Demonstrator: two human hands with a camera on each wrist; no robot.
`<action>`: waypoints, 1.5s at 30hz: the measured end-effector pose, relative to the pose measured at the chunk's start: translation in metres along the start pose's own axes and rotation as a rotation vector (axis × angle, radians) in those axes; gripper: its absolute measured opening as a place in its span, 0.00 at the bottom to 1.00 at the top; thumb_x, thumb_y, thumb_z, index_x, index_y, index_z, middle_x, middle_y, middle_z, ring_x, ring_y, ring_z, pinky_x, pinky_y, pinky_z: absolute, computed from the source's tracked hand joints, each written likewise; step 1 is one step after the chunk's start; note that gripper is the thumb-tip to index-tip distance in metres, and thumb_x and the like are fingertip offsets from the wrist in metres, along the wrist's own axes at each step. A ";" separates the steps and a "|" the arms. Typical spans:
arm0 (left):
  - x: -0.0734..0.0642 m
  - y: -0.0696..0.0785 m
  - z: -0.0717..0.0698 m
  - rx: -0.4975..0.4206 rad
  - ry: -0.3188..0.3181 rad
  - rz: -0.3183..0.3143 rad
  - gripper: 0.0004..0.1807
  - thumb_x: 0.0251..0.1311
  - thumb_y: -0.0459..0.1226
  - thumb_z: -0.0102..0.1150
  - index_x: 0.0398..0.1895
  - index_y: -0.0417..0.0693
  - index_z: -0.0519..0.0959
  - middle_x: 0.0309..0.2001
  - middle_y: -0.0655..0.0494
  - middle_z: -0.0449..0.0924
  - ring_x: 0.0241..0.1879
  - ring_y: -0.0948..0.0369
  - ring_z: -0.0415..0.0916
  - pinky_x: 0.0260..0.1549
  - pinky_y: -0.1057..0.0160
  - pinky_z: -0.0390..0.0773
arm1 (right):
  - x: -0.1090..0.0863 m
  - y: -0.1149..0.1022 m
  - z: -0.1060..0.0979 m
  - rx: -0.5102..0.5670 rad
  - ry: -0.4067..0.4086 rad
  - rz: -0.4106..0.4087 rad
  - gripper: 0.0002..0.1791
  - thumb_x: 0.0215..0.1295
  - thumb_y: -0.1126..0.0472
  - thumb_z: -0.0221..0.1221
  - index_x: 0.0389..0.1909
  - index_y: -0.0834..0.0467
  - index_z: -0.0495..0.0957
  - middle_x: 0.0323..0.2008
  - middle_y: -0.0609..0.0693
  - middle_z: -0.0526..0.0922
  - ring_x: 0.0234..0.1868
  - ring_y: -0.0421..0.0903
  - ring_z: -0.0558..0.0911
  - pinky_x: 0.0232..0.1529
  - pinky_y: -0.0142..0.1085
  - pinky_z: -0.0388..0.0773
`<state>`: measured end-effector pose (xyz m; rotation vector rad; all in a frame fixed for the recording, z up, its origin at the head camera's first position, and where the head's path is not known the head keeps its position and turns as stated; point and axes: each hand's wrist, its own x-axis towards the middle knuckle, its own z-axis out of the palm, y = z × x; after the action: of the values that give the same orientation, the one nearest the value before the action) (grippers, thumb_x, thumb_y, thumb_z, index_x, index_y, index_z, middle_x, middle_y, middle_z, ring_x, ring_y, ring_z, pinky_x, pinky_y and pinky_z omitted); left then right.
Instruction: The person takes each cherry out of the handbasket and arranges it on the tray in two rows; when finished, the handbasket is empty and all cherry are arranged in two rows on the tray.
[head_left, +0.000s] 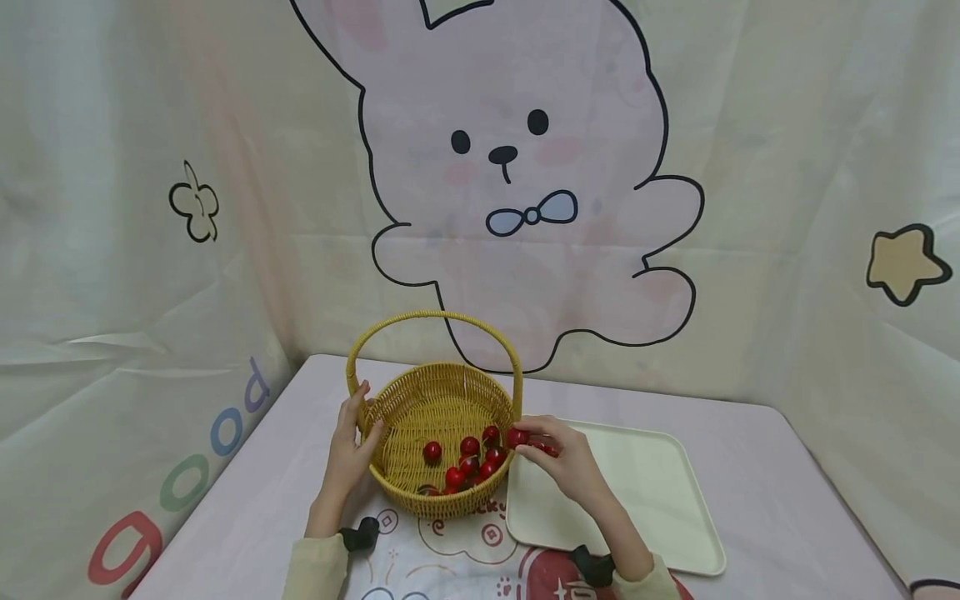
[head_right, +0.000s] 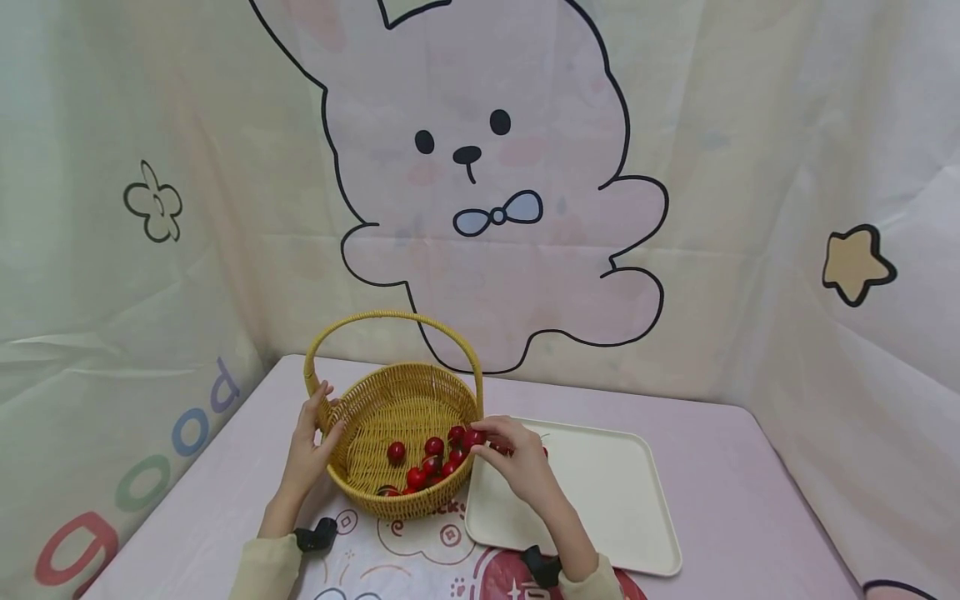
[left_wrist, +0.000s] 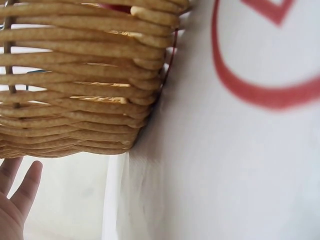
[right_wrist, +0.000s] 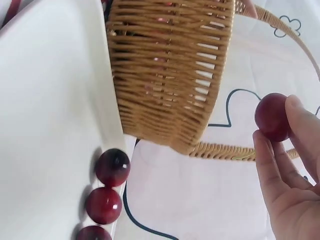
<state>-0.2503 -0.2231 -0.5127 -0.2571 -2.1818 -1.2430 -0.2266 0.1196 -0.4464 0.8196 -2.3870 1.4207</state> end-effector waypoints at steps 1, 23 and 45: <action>0.000 0.000 0.000 0.005 0.000 0.000 0.39 0.58 0.29 0.57 0.70 0.62 0.55 0.63 0.51 0.62 0.56 0.49 0.69 0.51 0.37 0.67 | -0.001 0.002 -0.002 -0.005 0.005 0.008 0.18 0.55 0.61 0.63 0.48 0.58 0.79 0.45 0.45 0.81 0.43 0.41 0.82 0.42 0.38 0.80; -0.001 -0.003 0.000 0.012 0.006 0.028 0.39 0.57 0.28 0.57 0.70 0.59 0.56 0.64 0.49 0.62 0.55 0.47 0.69 0.50 0.39 0.68 | -0.019 0.032 -0.045 -0.099 0.009 0.048 0.18 0.54 0.67 0.63 0.48 0.58 0.79 0.44 0.52 0.81 0.44 0.49 0.81 0.45 0.40 0.79; 0.001 -0.001 0.000 0.013 -0.010 0.027 0.38 0.59 0.31 0.56 0.71 0.59 0.54 0.64 0.47 0.61 0.56 0.46 0.69 0.49 0.39 0.68 | -0.029 0.072 -0.082 -0.241 0.007 0.216 0.18 0.53 0.70 0.64 0.47 0.67 0.78 0.42 0.58 0.78 0.43 0.55 0.81 0.42 0.39 0.80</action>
<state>-0.2514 -0.2242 -0.5125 -0.2877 -2.1870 -1.2147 -0.2505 0.2268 -0.4718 0.5093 -2.6395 1.1685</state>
